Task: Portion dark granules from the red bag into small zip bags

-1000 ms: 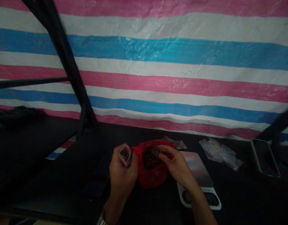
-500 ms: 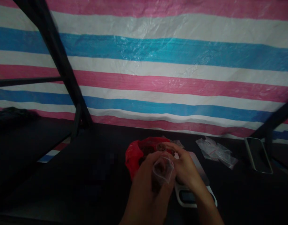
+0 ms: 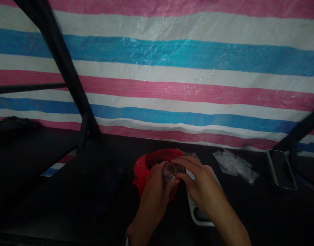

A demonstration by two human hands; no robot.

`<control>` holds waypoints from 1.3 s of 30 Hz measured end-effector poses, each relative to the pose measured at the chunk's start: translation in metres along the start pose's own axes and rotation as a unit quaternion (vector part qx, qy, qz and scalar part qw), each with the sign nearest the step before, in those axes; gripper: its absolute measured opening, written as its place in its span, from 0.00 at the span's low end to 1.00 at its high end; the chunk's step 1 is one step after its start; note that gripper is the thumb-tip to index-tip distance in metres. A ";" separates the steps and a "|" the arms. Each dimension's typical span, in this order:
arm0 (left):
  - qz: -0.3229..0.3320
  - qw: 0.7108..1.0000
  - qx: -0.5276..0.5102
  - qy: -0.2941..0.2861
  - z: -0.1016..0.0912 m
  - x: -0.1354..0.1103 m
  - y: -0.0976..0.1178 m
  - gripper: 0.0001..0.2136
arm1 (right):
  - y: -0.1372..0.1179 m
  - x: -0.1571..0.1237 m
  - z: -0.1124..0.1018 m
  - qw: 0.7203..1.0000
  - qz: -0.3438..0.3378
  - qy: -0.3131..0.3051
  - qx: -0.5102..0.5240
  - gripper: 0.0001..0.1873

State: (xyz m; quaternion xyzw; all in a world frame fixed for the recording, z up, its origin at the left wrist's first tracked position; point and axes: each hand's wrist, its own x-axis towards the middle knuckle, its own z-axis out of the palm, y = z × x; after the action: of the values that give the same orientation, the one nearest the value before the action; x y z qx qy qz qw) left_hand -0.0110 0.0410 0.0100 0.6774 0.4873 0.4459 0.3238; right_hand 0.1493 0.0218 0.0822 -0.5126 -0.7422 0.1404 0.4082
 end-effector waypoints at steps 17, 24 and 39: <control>0.037 0.995 -0.083 -0.047 -0.001 -0.004 0.000 0.21 | -0.017 -0.002 -0.004 0.998 -0.065 -0.015 0.011 0.33; -0.017 0.969 -0.239 -0.057 -0.004 -0.007 0.010 0.24 | -0.018 0.001 0.000 0.997 -0.070 0.023 0.031 0.27; -0.011 0.968 -0.185 0.171 -0.018 -0.001 0.005 0.25 | 0.010 0.019 0.042 0.994 0.030 0.067 0.076 0.16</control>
State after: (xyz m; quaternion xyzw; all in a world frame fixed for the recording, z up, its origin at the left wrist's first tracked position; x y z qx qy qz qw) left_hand -0.0258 0.0390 0.0212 0.5144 0.4518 0.6337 0.3601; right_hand 0.1213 0.0515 0.0579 -0.5102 -0.6848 0.1734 0.4906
